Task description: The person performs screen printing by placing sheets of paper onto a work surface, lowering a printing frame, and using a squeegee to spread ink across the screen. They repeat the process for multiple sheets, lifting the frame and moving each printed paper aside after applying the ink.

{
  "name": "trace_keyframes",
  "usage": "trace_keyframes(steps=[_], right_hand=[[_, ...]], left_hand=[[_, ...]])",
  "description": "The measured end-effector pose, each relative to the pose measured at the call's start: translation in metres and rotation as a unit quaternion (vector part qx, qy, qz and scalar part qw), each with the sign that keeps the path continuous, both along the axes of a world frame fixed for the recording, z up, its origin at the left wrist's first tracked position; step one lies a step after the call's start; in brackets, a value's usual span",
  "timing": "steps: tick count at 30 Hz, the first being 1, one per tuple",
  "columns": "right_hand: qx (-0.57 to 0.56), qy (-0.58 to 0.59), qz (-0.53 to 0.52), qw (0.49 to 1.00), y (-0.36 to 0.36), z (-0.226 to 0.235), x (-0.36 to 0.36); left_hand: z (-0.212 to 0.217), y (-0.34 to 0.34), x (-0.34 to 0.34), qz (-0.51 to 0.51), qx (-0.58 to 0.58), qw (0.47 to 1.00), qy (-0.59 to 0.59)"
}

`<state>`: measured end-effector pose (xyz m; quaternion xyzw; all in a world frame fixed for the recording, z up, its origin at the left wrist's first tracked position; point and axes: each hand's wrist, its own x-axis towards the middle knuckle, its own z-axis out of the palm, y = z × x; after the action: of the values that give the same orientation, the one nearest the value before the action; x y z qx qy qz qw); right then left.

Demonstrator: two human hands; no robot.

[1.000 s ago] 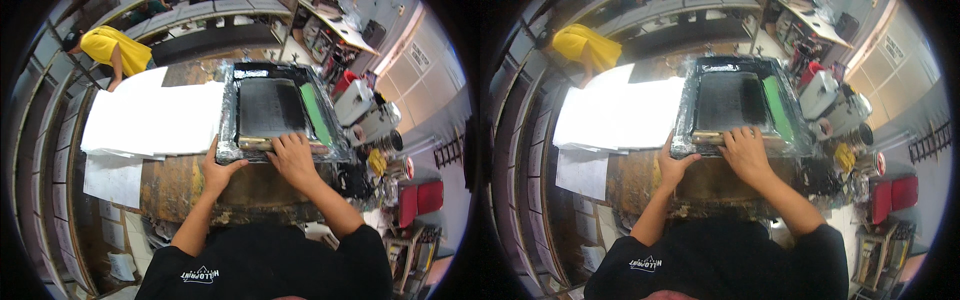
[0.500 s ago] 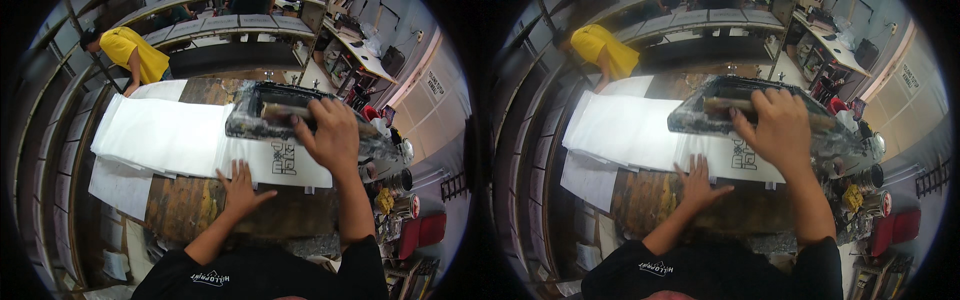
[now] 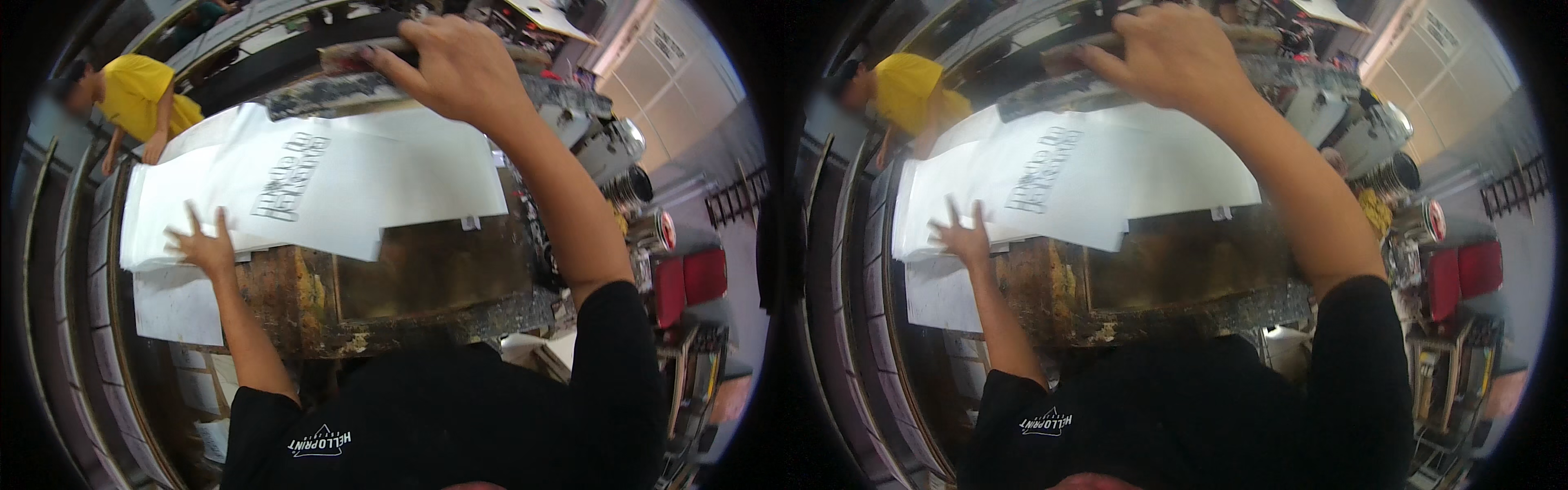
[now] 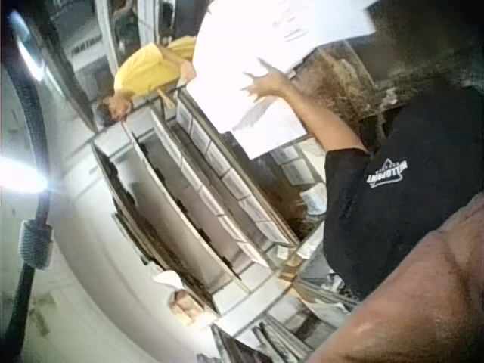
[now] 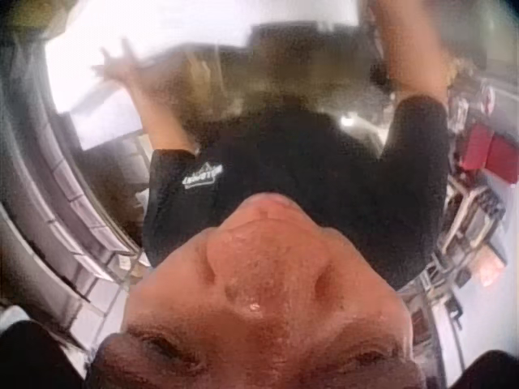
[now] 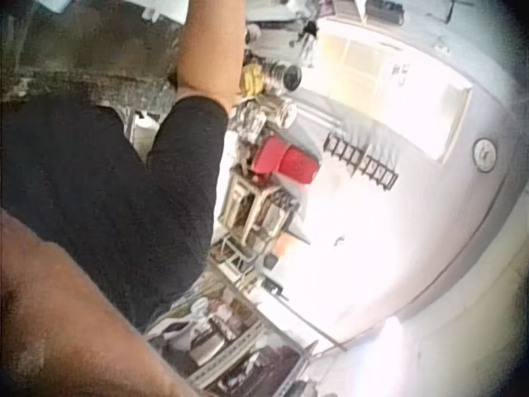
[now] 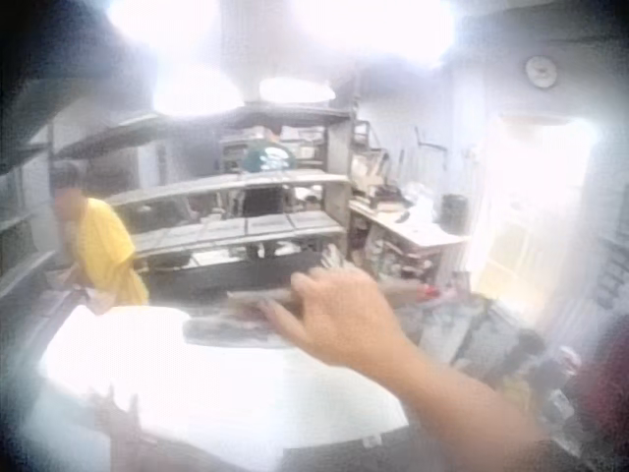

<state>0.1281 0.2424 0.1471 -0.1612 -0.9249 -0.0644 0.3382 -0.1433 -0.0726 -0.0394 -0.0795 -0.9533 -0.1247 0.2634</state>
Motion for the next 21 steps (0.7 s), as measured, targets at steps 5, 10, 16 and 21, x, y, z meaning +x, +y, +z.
trace_keyframes(steps=[5,10,16,21], right_hand=[[-0.034,-0.048,-0.009,0.998,0.008,0.035,-0.010],[-0.080,-0.076,0.001,0.994,0.008,0.041,-0.009],[-0.036,-0.023,-0.041,0.998,0.015,0.029,-0.015],[-0.024,-0.006,-0.025,0.999,0.010,0.034,-0.013]], left_hand=[[-0.041,0.125,0.150,-0.585,0.055,0.774,-0.236],[-0.124,0.210,0.245,-0.604,-0.039,0.788,-0.108],[-0.129,0.212,0.243,-0.581,-0.059,0.801,-0.131],[-0.097,0.223,0.233,-0.560,-0.010,0.791,-0.248]])
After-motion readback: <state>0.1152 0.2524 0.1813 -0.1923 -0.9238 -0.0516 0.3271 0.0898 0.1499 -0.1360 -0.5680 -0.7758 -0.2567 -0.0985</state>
